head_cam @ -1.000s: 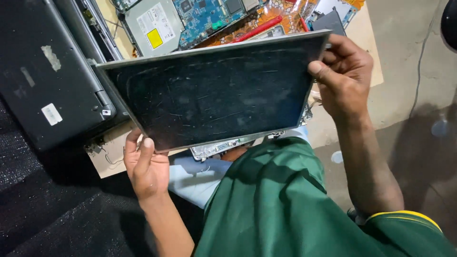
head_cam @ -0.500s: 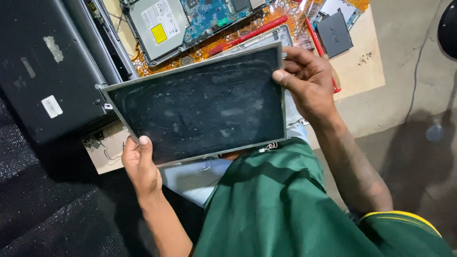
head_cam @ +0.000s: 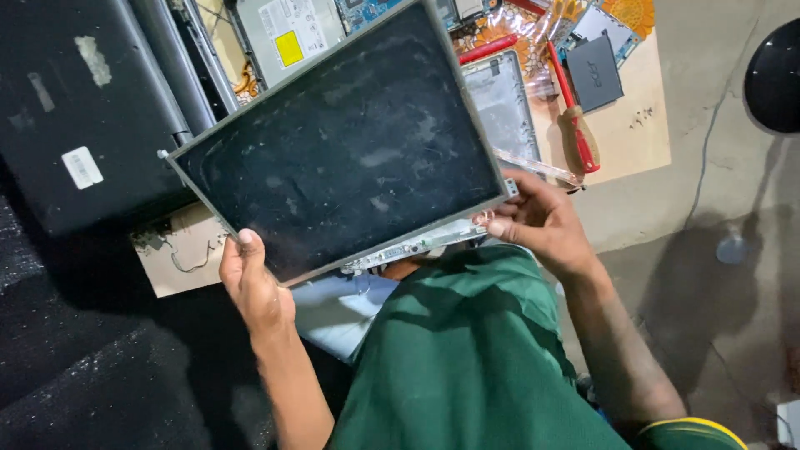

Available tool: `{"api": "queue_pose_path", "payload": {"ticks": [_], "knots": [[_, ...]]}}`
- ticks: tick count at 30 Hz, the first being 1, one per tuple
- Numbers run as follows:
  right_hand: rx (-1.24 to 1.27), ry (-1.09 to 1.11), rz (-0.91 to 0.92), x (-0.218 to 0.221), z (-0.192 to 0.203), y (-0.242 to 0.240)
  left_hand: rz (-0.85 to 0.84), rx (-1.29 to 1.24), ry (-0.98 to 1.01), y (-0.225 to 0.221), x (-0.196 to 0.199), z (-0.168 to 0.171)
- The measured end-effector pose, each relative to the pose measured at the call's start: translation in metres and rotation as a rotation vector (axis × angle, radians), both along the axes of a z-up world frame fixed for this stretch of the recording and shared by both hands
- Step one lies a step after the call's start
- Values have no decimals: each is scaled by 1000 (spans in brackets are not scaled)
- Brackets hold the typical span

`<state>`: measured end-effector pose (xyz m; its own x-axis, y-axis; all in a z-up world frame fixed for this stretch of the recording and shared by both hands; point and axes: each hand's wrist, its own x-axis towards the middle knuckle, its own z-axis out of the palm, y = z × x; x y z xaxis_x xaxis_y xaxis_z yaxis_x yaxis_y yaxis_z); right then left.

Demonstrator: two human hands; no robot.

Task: Connecting a display ribbon cable to a new laptop LCD panel and installing the panel into the laptop lid assembly.

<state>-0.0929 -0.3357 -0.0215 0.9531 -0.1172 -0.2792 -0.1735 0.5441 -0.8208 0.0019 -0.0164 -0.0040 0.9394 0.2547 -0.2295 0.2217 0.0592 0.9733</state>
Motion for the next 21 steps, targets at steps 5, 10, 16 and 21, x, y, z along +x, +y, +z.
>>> {"api": "queue_pose_path", "payload": {"ticks": [5, 10, 16, 21], "knots": [[51, 4, -178, -25, -16, 7, -63, -9, 27, -15, 1, -11], [-44, 64, -252, -28, -14, 5, -88, -11, 41, -34, 0, -5], [-196, 109, -211, -30, -11, -12, -90, 9, 44, -35, -1, -9], [-366, 121, -200, -29, 0, -23, -104, 60, 44, -29, -2, -16]]}}
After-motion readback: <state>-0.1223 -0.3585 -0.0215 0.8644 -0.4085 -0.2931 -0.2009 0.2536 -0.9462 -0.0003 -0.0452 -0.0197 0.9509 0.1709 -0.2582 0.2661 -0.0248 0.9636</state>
